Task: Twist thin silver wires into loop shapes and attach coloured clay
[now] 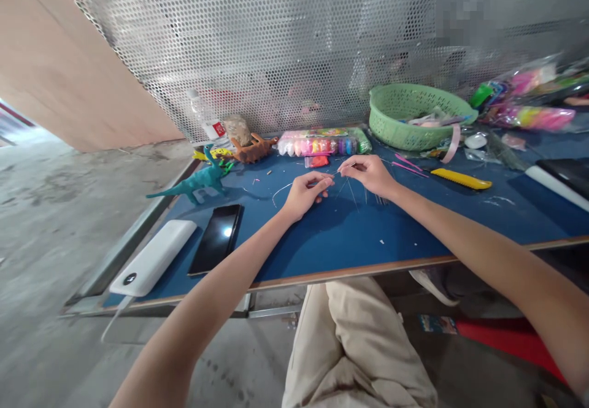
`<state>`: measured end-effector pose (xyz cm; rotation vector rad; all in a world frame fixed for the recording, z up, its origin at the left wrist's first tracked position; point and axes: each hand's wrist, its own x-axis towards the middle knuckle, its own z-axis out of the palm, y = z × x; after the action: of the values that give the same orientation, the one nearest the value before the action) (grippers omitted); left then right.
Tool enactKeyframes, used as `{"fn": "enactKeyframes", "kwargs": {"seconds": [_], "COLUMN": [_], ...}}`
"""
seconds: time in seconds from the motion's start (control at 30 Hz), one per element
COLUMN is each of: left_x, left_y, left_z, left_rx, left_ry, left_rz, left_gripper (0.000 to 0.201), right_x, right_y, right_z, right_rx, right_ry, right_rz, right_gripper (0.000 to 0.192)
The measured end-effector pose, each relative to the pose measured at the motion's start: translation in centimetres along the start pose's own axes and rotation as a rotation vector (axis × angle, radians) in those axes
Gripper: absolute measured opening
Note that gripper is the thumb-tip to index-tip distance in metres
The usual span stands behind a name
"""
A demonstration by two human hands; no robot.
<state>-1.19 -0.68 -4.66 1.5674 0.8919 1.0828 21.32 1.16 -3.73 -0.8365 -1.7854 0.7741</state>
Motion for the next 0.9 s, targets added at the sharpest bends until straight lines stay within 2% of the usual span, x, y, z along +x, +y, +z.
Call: {"fn": "enactKeyframes", "kwargs": {"seconds": [0.27, 0.47, 0.7, 0.9], "left_x": [0.0, 0.0, -0.1, 0.1], "left_y": [0.1, 0.3, 0.4, 0.1], "left_z": [-0.1, -0.3, -0.1, -0.2], "left_rx": [-0.136, -0.153, -0.115, -0.138], "left_ry": [-0.042, -0.049, -0.055, -0.025], "left_rz": [-0.102, -0.121, -0.116, -0.127], "left_gripper": [0.04, 0.04, 0.041, 0.043], "right_x": [0.1, 0.2, -0.1, -0.2], "right_y": [1.0, 1.0, 1.0, 1.3], "right_z": [1.8, 2.1, 2.0, 2.4], "right_rx": [0.315, 0.555, 0.628, 0.595], "right_ry": [0.063, 0.065, 0.009, 0.118], "right_rz": [0.1, 0.148, 0.231, 0.228], "right_gripper": [0.029, 0.033, 0.037, 0.037]}}
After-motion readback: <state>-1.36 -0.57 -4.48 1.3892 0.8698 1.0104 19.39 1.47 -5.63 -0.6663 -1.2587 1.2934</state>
